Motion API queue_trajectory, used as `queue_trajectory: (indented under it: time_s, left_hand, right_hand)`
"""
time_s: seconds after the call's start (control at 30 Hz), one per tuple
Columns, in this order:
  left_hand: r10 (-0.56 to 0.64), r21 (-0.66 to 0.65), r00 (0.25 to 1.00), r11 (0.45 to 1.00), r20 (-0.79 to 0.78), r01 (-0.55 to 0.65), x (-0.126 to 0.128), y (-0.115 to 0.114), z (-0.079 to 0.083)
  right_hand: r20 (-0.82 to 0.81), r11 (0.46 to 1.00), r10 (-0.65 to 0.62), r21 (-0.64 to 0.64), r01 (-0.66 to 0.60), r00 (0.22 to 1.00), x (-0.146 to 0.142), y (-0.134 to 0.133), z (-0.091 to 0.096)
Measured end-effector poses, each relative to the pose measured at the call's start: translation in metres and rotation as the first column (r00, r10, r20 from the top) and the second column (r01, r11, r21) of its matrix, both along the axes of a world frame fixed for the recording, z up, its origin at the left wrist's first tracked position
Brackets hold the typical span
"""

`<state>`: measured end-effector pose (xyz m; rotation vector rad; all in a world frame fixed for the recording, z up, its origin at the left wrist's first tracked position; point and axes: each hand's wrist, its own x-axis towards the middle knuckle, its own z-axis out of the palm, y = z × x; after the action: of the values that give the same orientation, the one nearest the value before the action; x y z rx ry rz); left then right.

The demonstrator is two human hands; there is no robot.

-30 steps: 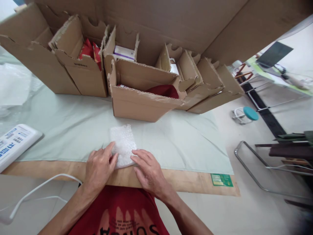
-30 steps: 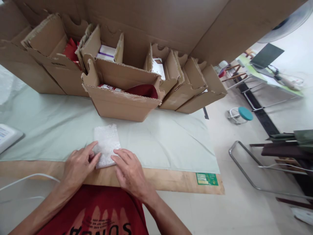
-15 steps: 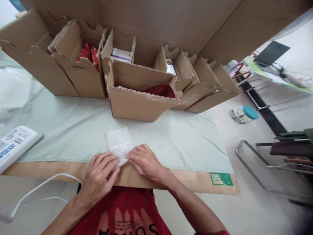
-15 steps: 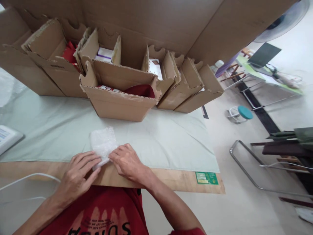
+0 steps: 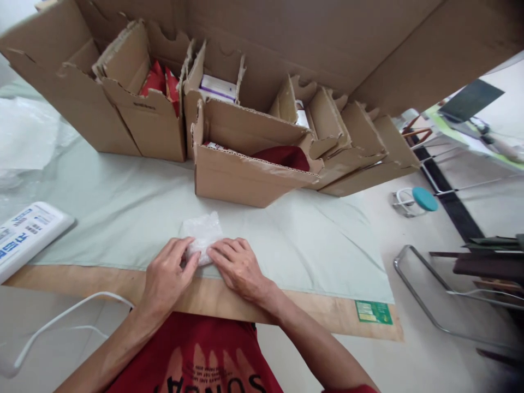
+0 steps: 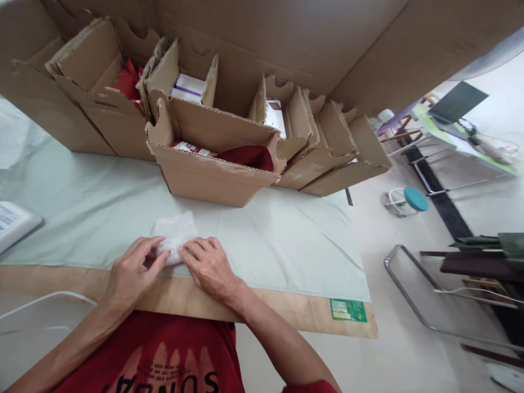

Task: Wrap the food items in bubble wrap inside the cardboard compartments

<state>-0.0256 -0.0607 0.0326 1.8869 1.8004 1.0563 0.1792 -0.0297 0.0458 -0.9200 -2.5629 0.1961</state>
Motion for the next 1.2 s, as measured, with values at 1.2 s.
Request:
queue_trajectory:
  time_s: [1.2]
  left_hand:
    - [-0.247, 0.306, 0.966, 0.916, -0.079, 0.26, 0.031, 0.062, 0.091]
  right_hand:
    - [-0.308, 0.91, -0.132, -0.414, -0.008, 0.942, 0.078, 0.047, 0.158]
